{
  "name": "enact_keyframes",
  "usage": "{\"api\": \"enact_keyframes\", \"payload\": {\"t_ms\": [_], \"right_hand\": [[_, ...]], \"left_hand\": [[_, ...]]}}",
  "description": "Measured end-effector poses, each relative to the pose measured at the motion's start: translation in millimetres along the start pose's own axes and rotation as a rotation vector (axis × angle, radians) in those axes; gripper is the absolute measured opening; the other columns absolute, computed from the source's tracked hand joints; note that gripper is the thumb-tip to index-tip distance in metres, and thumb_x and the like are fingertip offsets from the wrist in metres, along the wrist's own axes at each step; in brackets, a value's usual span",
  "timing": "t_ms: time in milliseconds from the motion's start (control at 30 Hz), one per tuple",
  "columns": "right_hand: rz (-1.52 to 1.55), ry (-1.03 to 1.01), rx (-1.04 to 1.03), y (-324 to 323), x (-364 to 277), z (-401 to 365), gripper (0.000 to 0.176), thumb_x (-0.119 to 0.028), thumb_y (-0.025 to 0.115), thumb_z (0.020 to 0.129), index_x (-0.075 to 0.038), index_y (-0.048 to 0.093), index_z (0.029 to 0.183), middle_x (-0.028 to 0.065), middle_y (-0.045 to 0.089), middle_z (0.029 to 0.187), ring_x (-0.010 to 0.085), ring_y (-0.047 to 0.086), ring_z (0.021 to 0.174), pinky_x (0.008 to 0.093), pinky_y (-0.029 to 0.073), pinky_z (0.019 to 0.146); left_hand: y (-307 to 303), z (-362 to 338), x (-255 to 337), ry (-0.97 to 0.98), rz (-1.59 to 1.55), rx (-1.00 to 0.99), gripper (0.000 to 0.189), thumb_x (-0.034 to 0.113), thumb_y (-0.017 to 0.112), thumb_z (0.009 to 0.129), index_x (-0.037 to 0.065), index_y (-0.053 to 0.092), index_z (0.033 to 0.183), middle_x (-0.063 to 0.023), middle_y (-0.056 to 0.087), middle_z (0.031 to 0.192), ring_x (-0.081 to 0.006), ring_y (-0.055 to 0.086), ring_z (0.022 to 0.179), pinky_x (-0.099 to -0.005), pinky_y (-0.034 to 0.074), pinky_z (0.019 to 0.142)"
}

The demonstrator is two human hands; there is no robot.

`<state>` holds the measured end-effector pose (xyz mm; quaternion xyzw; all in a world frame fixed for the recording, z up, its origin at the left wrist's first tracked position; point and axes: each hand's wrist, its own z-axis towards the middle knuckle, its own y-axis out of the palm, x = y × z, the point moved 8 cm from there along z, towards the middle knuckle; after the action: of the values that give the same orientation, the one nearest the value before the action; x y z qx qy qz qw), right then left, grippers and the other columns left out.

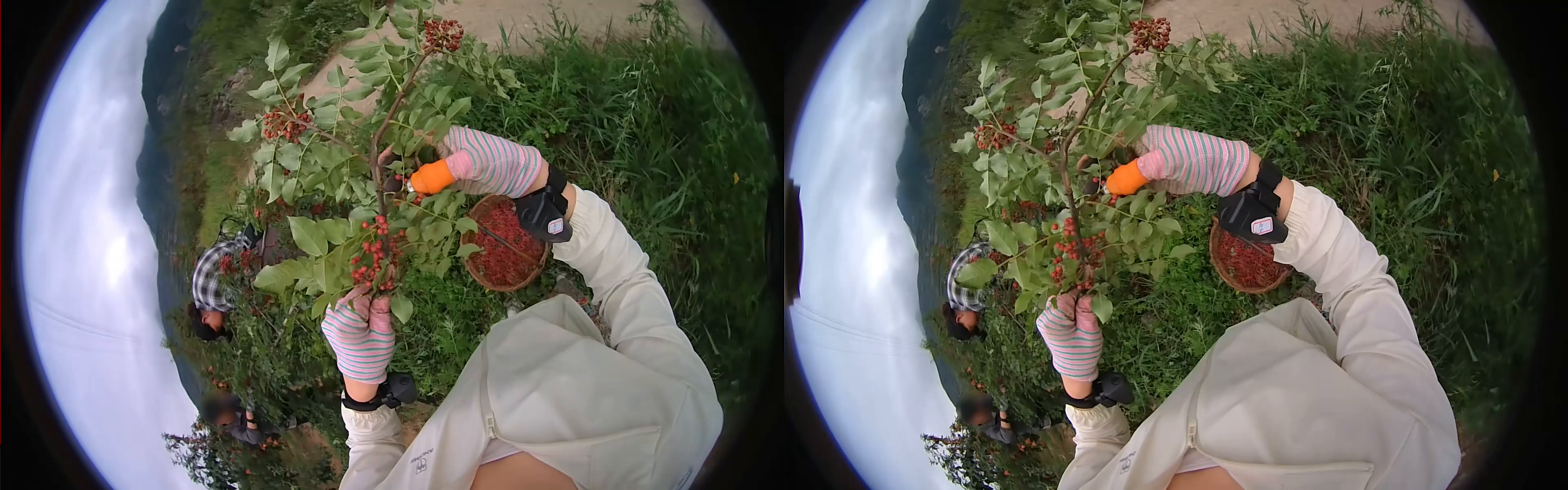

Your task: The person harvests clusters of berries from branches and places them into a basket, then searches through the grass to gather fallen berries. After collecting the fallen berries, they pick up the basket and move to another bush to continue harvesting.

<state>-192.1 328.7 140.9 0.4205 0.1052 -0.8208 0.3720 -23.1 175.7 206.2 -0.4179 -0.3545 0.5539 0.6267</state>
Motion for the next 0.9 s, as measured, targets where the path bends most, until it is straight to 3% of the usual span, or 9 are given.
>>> {"api": "enact_keyframes", "payload": {"t_ms": [67,100,167,267,333,567,667,767,900], "right_hand": [[0.081,0.019,-0.039,-5,0,-4,0.031,-0.026,0.064,0.076,-0.001,0.053,0.091,0.0103,0.049,0.069,0.0249,0.046,0.060,0.0341,0.038,0.055],[-0.032,0.093,-0.078,-9,3,-6,0.030,-0.026,0.064,0.076,-0.001,0.053,0.088,0.0095,0.049,0.065,0.0250,0.046,0.057,0.0336,0.038,0.054],[-0.148,0.172,-0.115,-15,11,-7,0.029,-0.026,0.064,0.076,-0.002,0.052,0.086,0.0086,0.048,0.061,0.0252,0.046,0.054,0.0331,0.038,0.052],[-0.698,0.147,-0.174,-17,22,-10,0.027,-0.025,0.065,0.077,-0.003,0.054,0.087,0.0037,0.047,0.055,0.0195,0.046,0.051,0.0301,0.040,0.052],[-0.011,0.193,-0.018,-23,21,-12,0.051,-0.032,0.065,0.079,0.003,0.048,0.111,0.0044,0.052,0.063,0.0105,0.047,0.059,0.0287,0.042,0.056],[-0.083,0.278,-0.090,-30,50,-8,0.052,-0.024,0.066,0.078,0.006,0.045,0.114,0.0065,0.055,0.068,0.0108,0.050,0.060,0.0256,0.044,0.061],[-0.486,-0.123,-0.109,-26,42,-3,0.054,-0.023,0.068,0.076,0.008,0.045,0.113,0.0088,0.056,0.071,0.0134,0.053,0.059,0.0272,0.047,0.057],[-0.312,0.686,0.059,-13,46,1,0.040,-0.014,0.063,0.079,0.001,0.049,0.114,0.0064,0.061,0.087,0.0092,0.054,0.067,0.0218,0.046,0.064],[0.002,0.554,0.278,-18,81,7,0.049,-0.011,0.061,0.080,0.002,0.041,0.123,0.0085,0.058,0.093,0.0147,0.057,0.077,0.0249,0.048,0.072]], "left_hand": [[0,6,3,-0.025,-0.035,-0.019,0.019,0.019,0.064,0.076,0.001,0.058,0.073,-0.0151,0.061,0.074,-0.0329,0.056,0.064,-0.0373,0.044,0.060],[2,8,4,-0.022,-0.038,-0.020,0.019,0.019,0.064,0.076,0.001,0.058,0.073,-0.0151,0.061,0.074,-0.0329,0.056,0.064,-0.0373,0.044,0.060],[-1,12,9,0.066,-0.050,0.051,0.015,0.009,0.061,0.077,0.003,0.052,0.066,-0.0105,0.040,0.055,-0.0264,0.040,0.049,-0.0316,0.033,0.047],[3,15,5,0.036,-0.034,0.021,0.013,0.012,0.060,0.078,0.001,0.057,0.072,-0.0124,0.047,0.057,-0.0280,0.044,0.051,-0.0317,0.037,0.051],[5,18,7,0.047,-0.023,0.011,0.014,0.013,0.060,0.078,0.000,0.059,0.075,-0.0131,0.048,0.057,-0.0286,0.046,0.052,-0.0320,0.038,0.054],[12,29,6,0.014,-0.075,-0.046,0.017,0.017,0.059,0.080,-0.001,0.061,0.080,-0.0134,0.051,0.058,-0.0289,0.048,0.053,-0.0317,0.042,0.059],[18,31,0,-0.048,-0.062,-0.093,0.017,0.021,0.060,0.080,0.004,0.062,0.080,-0.0123,0.052,0.057,-0.0317,0.049,0.055,-0.0356,0.040,0.059],[24,34,1,-0.092,-0.156,-0.097,0.017,0.020,0.059,0.081,0.004,0.062,0.081,-0.0123,0.052,0.056,-0.0316,0.050,0.055,-0.0354,0.041,0.059],[33,34,-13,-0.178,-0.175,-0.095,0.018,0.020,0.058,0.082,0.003,0.063,0.082,-0.0123,0.053,0.057,-0.0313,0.051,0.055,-0.0359,0.041,0.059]]}}
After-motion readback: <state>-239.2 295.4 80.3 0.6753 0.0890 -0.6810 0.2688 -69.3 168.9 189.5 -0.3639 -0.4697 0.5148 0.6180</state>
